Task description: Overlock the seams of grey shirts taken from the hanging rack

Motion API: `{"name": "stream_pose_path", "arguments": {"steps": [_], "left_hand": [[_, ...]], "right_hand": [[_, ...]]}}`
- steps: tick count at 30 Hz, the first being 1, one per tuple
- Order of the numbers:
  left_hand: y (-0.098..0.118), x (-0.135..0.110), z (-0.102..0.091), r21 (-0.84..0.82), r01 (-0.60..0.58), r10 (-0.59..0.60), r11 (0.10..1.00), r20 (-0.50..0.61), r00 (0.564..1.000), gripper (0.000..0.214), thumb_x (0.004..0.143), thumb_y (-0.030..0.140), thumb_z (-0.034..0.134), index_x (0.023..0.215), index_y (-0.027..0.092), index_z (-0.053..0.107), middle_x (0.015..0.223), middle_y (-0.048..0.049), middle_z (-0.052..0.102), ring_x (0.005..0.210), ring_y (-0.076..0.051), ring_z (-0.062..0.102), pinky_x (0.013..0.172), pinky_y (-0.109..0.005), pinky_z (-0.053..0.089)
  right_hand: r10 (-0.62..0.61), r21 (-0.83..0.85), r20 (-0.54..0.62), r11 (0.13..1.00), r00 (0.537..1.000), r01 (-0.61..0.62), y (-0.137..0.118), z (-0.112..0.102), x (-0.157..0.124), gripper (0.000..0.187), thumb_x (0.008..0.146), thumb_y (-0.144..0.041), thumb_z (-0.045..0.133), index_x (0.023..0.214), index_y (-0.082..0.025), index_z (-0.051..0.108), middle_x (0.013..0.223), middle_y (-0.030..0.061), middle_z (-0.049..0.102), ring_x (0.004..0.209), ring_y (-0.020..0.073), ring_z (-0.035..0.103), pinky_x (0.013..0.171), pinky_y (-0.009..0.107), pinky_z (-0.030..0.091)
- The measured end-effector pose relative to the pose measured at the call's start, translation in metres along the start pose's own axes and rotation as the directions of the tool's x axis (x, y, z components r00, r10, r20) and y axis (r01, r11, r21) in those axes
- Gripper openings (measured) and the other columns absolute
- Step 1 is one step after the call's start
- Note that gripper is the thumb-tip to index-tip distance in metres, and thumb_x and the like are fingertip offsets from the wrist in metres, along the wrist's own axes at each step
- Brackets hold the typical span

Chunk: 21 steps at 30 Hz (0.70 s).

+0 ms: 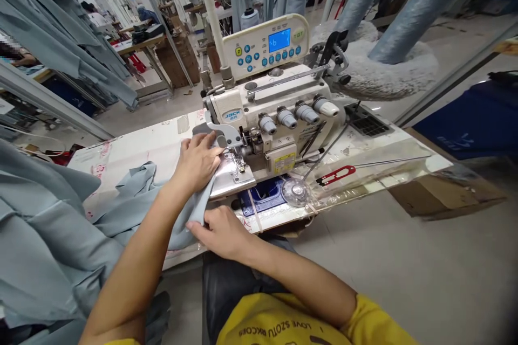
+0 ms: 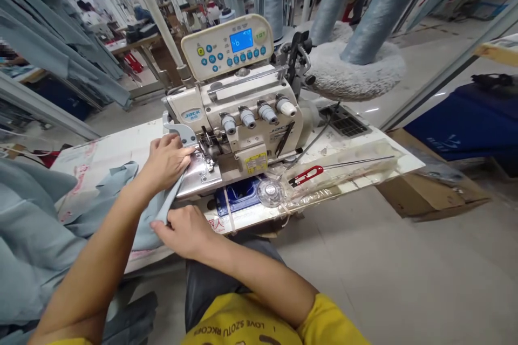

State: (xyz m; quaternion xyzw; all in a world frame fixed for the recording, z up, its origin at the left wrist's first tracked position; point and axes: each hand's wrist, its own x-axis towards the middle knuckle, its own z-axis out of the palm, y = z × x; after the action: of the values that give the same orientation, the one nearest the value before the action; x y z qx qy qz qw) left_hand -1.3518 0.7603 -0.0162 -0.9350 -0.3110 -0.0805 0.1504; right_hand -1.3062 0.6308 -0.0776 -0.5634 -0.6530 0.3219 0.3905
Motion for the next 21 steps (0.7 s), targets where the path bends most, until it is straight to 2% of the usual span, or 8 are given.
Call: {"name": "stream_pose_path", "arguments": {"steps": [2,6,9,11,14,16,18,21], "left_hand": [[-0.006,0.003,0.007,-0.043,0.042,-0.043,0.998,-0.026,0.999,0.033,0.086,0.018,0.038,0.104,0.022,0.065,0.127,-0.0134,0.049,0.126,-0.034,0.036,0.100,-0.061,0.029],[-0.017,-0.017,0.006,-0.214,0.126,-0.142,0.969,-0.058,0.988,0.037,0.090,0.024,0.035,0.118,0.017,0.058,0.132,-0.0174,0.043,0.124,-0.029,0.041,0.100,-0.047,0.036],[-0.005,-0.058,-0.007,-0.392,0.306,-0.345,0.868,-0.032,0.938,0.032,0.088,0.037,0.047,0.111,0.019,0.058,0.108,-0.0092,0.059,0.092,-0.021,0.058,0.081,-0.033,0.046],[0.019,-0.086,-0.015,-0.508,0.384,-0.417,0.771,0.053,0.907,0.028,0.084,0.043,0.055,0.097,0.019,0.058,0.079,-0.0014,0.061,0.068,-0.015,0.056,0.063,-0.025,0.044],[0.064,-0.111,-0.014,-0.669,0.316,-0.322,0.673,0.120,0.939,0.020,0.088,0.038,0.051,0.094,0.019,0.058,0.071,0.0015,0.059,0.061,-0.012,0.054,0.056,-0.021,0.041],[0.089,-0.111,-0.007,-0.729,0.205,-0.240,0.654,0.057,0.969,0.018,0.091,0.031,0.047,0.101,0.020,0.057,0.082,-0.0007,0.063,0.069,-0.011,0.058,0.061,-0.021,0.044],[0.105,-0.102,0.004,-0.727,0.088,-0.176,0.681,-0.046,0.983,0.020,0.092,0.027,0.045,0.106,0.019,0.056,0.093,-0.0037,0.064,0.081,-0.013,0.060,0.069,-0.023,0.046],[0.116,-0.085,0.016,-0.645,-0.038,-0.087,0.763,-0.160,0.983,0.019,0.093,0.024,0.043,0.106,0.017,0.055,0.098,-0.0071,0.064,0.090,-0.017,0.059,0.078,-0.029,0.047]], "right_hand": [[0.007,0.036,-0.011,0.999,1.000,-0.006,0.001,-0.002,0.001,0.046,0.086,-0.040,0.056,0.048,-0.015,0.047,0.051,0.0010,0.056,0.044,0.0083,0.043,0.048,0.024,0.015],[-0.018,-0.018,-0.059,1.000,0.998,0.017,0.008,-0.007,-0.010,0.047,0.087,-0.048,0.054,0.053,-0.016,0.050,0.053,0.0010,0.055,0.049,0.0105,0.047,0.050,0.024,0.017],[-0.072,-0.064,-0.189,0.996,0.979,0.061,0.021,-0.016,-0.024,0.044,0.087,-0.054,0.052,0.065,-0.016,0.057,0.058,0.0003,0.055,0.055,0.0117,0.049,0.053,0.023,0.021],[-0.071,0.012,-0.272,0.997,0.960,0.078,0.030,-0.022,-0.031,0.042,0.086,-0.056,0.051,0.074,-0.016,0.058,0.060,-0.0011,0.053,0.057,0.0114,0.048,0.055,0.022,0.024],[0.031,0.315,-0.342,0.945,0.939,0.084,0.043,-0.026,-0.034,0.043,0.089,-0.055,0.046,0.072,-0.016,0.054,0.060,-0.0027,0.046,0.055,0.0100,0.042,0.054,0.021,0.028],[0.131,0.494,-0.405,0.864,0.905,0.096,0.051,-0.028,-0.034,0.042,0.091,-0.051,0.044,0.067,-0.016,0.049,0.059,-0.0031,0.042,0.055,0.0095,0.039,0.052,0.021,0.029],[0.221,0.579,-0.474,0.808,0.852,0.112,0.061,-0.032,-0.031,0.041,0.091,-0.047,0.045,0.065,-0.016,0.049,0.059,-0.0027,0.042,0.055,0.0098,0.038,0.053,0.021,0.031],[0.253,0.584,-0.542,0.799,0.801,0.143,0.076,-0.043,-0.029,0.038,0.091,-0.044,0.046,0.067,-0.016,0.053,0.063,-0.0008,0.049,0.059,0.0114,0.044,0.058,0.023,0.036]]}}
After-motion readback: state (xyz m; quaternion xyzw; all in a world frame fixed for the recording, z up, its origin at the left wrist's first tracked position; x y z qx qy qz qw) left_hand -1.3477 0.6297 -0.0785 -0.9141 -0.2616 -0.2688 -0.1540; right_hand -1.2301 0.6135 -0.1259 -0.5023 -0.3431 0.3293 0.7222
